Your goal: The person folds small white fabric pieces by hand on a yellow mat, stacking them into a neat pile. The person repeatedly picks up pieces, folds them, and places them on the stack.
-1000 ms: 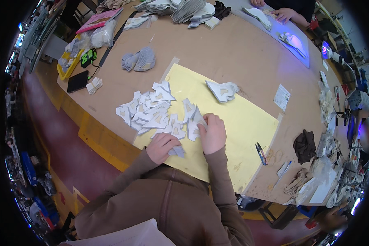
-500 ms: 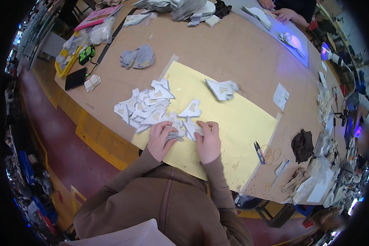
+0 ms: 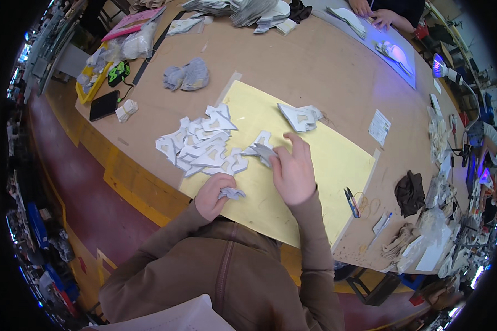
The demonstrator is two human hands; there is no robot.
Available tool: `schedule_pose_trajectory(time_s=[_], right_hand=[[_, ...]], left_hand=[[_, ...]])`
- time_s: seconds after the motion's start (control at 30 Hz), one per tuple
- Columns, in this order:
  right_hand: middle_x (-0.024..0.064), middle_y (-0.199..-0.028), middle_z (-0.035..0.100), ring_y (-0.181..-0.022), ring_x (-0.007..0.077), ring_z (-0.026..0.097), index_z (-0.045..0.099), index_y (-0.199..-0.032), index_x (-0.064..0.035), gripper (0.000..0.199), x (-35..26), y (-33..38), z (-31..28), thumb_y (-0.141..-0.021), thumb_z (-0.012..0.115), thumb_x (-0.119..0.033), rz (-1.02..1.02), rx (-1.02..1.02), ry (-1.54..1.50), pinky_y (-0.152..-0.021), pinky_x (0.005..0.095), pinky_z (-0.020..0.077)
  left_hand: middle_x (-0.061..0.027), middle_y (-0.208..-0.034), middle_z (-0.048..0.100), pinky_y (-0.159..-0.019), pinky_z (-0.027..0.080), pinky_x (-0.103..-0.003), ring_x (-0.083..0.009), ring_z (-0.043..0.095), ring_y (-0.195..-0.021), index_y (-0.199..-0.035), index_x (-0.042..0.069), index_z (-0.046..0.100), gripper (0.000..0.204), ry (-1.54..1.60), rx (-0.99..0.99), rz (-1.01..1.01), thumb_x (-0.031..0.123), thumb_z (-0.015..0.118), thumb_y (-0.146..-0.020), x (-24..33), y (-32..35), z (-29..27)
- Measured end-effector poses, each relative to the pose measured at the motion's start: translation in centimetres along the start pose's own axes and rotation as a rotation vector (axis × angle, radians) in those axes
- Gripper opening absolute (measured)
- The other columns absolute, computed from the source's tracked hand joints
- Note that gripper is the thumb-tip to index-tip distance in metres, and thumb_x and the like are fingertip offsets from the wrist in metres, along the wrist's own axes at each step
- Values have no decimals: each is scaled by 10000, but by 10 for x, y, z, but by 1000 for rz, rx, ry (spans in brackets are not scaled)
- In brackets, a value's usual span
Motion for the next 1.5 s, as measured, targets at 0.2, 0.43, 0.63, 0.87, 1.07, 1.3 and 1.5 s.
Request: schedule_pose_trajectory(time_s=[0.2, 0.43, 0.63, 0.87, 1.07, 1.3, 1.5], right_hand=[[211, -1141, 593, -1091, 363, 564, 594, -1102, 6, 264, 19, -23, 46, -837, 595, -3, -2, -189, -276, -917, 398, 473], [152, -1030, 643, -964, 206, 630, 569, -1249, -11, 384, -4, -13, 11, -866, 596, -1, 342, -4, -556, -861, 296, 483], [165, -1065, 615, -974, 270, 599, 602, -1219, -23, 392, -31, 2, 39, -832, 662, -29, 97, -333, -666, -871, 344, 483], [190, -1328, 422, -1097, 317, 483, 542, -1301, -77, 574, -50, 26, 80, -760, 724, -19, 61, -71, -279, -940, 373, 435], [143, -1156, 561, -988, 232, 577, 530, -1310, -76, 620, -49, 39, 76, -735, 751, -5, 285, -163, -605, -851, 288, 478], [101, -957, 661, -866, 163, 629, 649, -1110, -6, 337, -23, 34, 44, -780, 715, 12, 276, 10, -671, -822, 259, 482], [91, -1024, 582, -922, 159, 584, 634, -975, 48, 226, 8, 34, 22, -771, 647, 146, 354, 265, -791, -811, 255, 481]], left_hand=[[-156, -1038, 539, -838, 456, -386, -343, 547, -953, -1090, 14, 519, 305, 21, 71, -205, -14, 640, -811, 22, 1, -18], [-112, -1026, 527, -906, 423, -331, -241, 528, -1003, -1113, 18, 512, 274, 131, 161, -281, 1, 610, -858, -5, 16, -51], [-106, -1125, 510, -978, 384, -316, -220, 505, -1096, -1099, 21, 510, 245, 452, 218, -217, 19, 599, -871, 5, -13, -111], [-152, -1277, 485, -1064, 337, -409, -369, 409, -1262, -1092, 54, 544, 343, -358, 28, -59, 61, 683, -779, -30, -41, -62], [-151, -1272, 463, -1080, 323, -410, -385, 362, -1310, -1155, 49, 542, 455, -264, -8, -236, 77, 727, -740, -25, -39, -61], [-142, -1264, 443, -1129, 219, -545, -345, 393, -1274, -1146, 42, 538, 487, -521, 72, -70, 73, 751, -709, -24, -32, -53], [-124, -1206, 492, -1126, 202, -598, -407, 429, -1236, -1063, 66, 549, 389, -247, 78, -81, 4, 692, -707, -49, -20, -47]])
Point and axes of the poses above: each hand's wrist, its own y-axis away from the middle knuckle, its own z-axis out of the palm, x = y × z, the point moved 1 cm from there along -y, towards the middle knuckle
